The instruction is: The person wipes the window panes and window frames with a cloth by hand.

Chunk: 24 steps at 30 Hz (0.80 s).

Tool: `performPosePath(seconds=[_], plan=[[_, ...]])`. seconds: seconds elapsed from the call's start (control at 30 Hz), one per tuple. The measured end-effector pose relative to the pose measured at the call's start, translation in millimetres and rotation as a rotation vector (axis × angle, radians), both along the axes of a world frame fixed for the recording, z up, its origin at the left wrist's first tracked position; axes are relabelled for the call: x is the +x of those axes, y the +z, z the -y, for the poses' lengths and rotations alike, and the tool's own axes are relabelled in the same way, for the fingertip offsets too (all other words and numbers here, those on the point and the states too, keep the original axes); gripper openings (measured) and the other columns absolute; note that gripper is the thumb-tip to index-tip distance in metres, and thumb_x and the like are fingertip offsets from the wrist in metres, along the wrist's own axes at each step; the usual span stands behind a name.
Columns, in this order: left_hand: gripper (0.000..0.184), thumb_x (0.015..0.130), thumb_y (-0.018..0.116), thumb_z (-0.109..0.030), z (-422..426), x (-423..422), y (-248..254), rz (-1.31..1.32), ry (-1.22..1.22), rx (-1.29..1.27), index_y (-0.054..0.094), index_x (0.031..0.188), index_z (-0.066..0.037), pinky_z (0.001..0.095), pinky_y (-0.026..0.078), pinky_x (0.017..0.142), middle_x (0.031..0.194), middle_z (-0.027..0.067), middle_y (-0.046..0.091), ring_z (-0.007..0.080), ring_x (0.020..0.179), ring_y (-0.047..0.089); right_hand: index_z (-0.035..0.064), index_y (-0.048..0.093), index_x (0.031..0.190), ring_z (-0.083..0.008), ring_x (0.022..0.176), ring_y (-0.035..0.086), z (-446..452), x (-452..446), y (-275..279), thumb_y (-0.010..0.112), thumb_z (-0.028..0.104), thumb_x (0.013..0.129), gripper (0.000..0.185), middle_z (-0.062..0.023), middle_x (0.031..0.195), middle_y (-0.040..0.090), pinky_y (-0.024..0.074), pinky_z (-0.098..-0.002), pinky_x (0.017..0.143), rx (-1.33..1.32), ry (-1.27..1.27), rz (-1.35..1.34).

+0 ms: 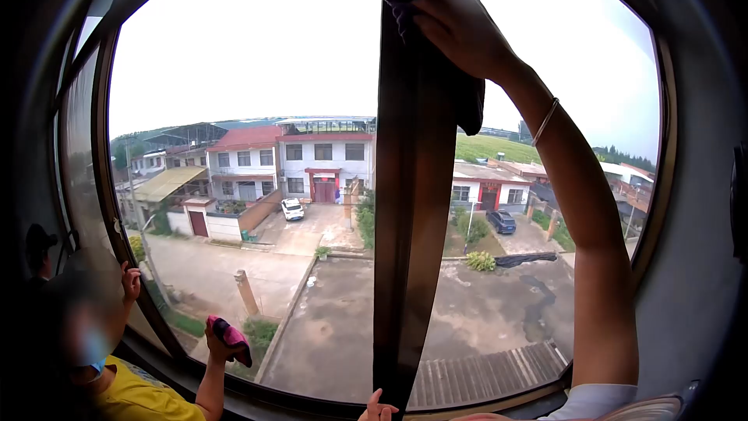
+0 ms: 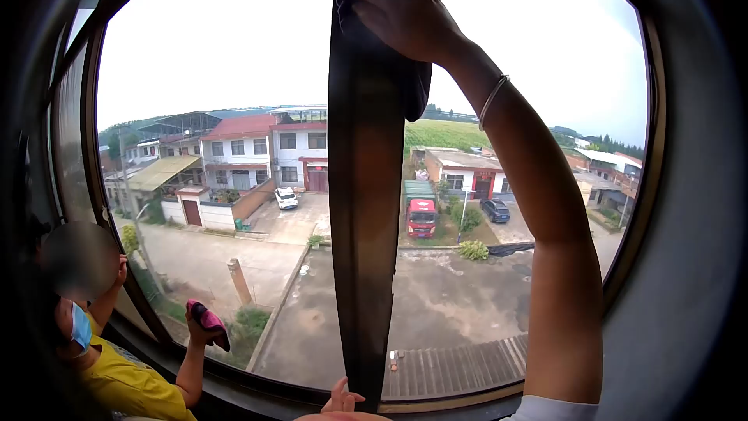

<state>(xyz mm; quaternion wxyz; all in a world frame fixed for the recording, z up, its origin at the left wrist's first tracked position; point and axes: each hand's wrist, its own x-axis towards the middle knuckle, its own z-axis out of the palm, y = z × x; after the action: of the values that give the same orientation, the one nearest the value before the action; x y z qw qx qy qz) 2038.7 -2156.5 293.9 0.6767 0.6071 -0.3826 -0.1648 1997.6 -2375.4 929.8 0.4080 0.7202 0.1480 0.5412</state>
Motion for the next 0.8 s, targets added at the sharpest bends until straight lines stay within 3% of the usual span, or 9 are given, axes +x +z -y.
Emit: performPosePath(seconds=[0.1,0.33,0.37,0.4,0.43,0.47,0.57,0.6,0.8], plan=[[0.049,0.100,0.042,-0.044,8.9,2.4,-8.0,-0.050,-0.044,0.051,0.065,0.099,-0.001,0.0282,0.048,0.072,0.086,0.0070,0.067,0.0146,0.073,0.057,0.0047,0.064,0.107,-0.0388,0.127,0.041,-29.3,-1.8,25.2,0.055,0.017,0.090,0.022,-0.0195,0.139,0.044,0.0329,-0.0540,0.104,-0.004,-0.090,0.068],[0.047,0.100,0.043,-0.044,12.8,14.6,-63.2,-0.302,-0.119,0.102,0.065,0.101,-0.002,0.0288,0.048,0.072,0.085,0.0073,0.067,0.0152,0.073,0.058,0.0045,0.069,0.095,-0.0345,0.121,0.049,-14.7,25.5,76.6,0.057,0.019,0.087,0.020,-0.0164,0.121,0.060,0.0359,-0.0420,0.104,-0.014,-0.014,0.301],[0.047,0.100,0.043,-0.044,4.7,15.1,-67.1,-0.261,-0.125,0.145,0.065,0.101,-0.002,0.0289,0.048,0.072,0.085,0.0073,0.067,0.0153,0.073,0.058,0.0039,0.067,0.092,-0.0327,0.115,0.052,-13.5,19.6,78.6,0.058,0.022,0.088,0.021,-0.0128,0.116,0.062,0.0374,-0.0423,0.102,0.003,-0.037,0.221],[0.040,0.100,0.041,-0.038,-11.8,11.4,-23.8,0.019,-0.109,0.275,0.055,0.117,-0.004,0.0311,0.049,0.076,0.088,0.0053,0.069,0.0191,0.078,0.062,0.0034,0.066,0.091,-0.0320,0.112,0.053,-11.0,12.4,76.1,0.058,0.022,0.088,0.021,-0.0115,0.113,0.062,0.0381,-0.0418,0.100,-0.115,-0.123,0.266],[0.041,0.100,0.039,-0.032,-29.2,7.1,18.8,0.302,-0.068,0.388,0.044,0.133,-0.007,0.0334,0.050,0.080,0.091,0.0033,0.071,0.0229,0.084,0.067,0.0030,0.066,0.089,-0.0314,0.108,0.054,-11.2,8.4,71.9,0.057,0.022,0.089,0.021,-0.0101,0.110,0.063,0.0388,-0.0414,0.099,-0.230,-0.185,0.296],[0.042,0.100,0.043,-0.032,-29.8,-0.2,20.5,0.308,-0.072,0.340,0.045,0.131,-0.003,0.0370,0.051,0.077,0.091,0.0112,0.069,0.0277,0.085,0.066,0.0030,0.065,0.091,-0.0314,0.109,0.054,-7.2,10.3,67.7,0.058,0.022,0.088,0.021,-0.0102,0.110,0.062,0.0384,-0.0414,0.100,-0.213,-0.220,0.270],[0.037,0.099,0.043,-0.032,-34.4,-9.2,9.2,0.302,-0.006,0.282,0.051,0.126,-0.008,0.0412,0.050,0.071,0.081,0.0134,0.065,0.0324,0.080,0.063,0.0032,0.064,0.095,-0.0315,0.112,0.052,4.9,14.1,18.5,0.061,0.022,0.086,0.021,-0.0106,0.113,0.061,0.0373,-0.0416,0.102,-0.139,-0.326,0.084],[0.037,0.100,0.041,-0.030,-37.4,-11.9,8.2,0.291,-0.030,0.372,0.049,0.128,-0.008,0.0391,0.050,0.078,0.093,0.0116,0.068,0.0308,0.090,0.064,0.0032,0.064,0.097,-0.0315,0.113,0.051,12.8,15.3,4.0,0.061,0.022,0.085,0.022,-0.0107,0.114,0.060,0.0370,-0.0417,0.102,-0.136,-0.376,0.005],[0.038,0.100,0.040,-0.034,-48.2,-42.5,-1.8,0.216,0.002,0.342,0.050,0.126,-0.008,0.0414,0.050,0.074,0.085,0.0151,0.064,0.0337,0.083,0.063,0.0036,0.062,0.105,-0.0317,0.119,0.048,30.1,6.5,-83.2,0.066,0.022,0.080,0.031,-0.0116,0.118,0.057,0.0348,-0.0421,0.106,-0.167,-0.432,-0.389]])
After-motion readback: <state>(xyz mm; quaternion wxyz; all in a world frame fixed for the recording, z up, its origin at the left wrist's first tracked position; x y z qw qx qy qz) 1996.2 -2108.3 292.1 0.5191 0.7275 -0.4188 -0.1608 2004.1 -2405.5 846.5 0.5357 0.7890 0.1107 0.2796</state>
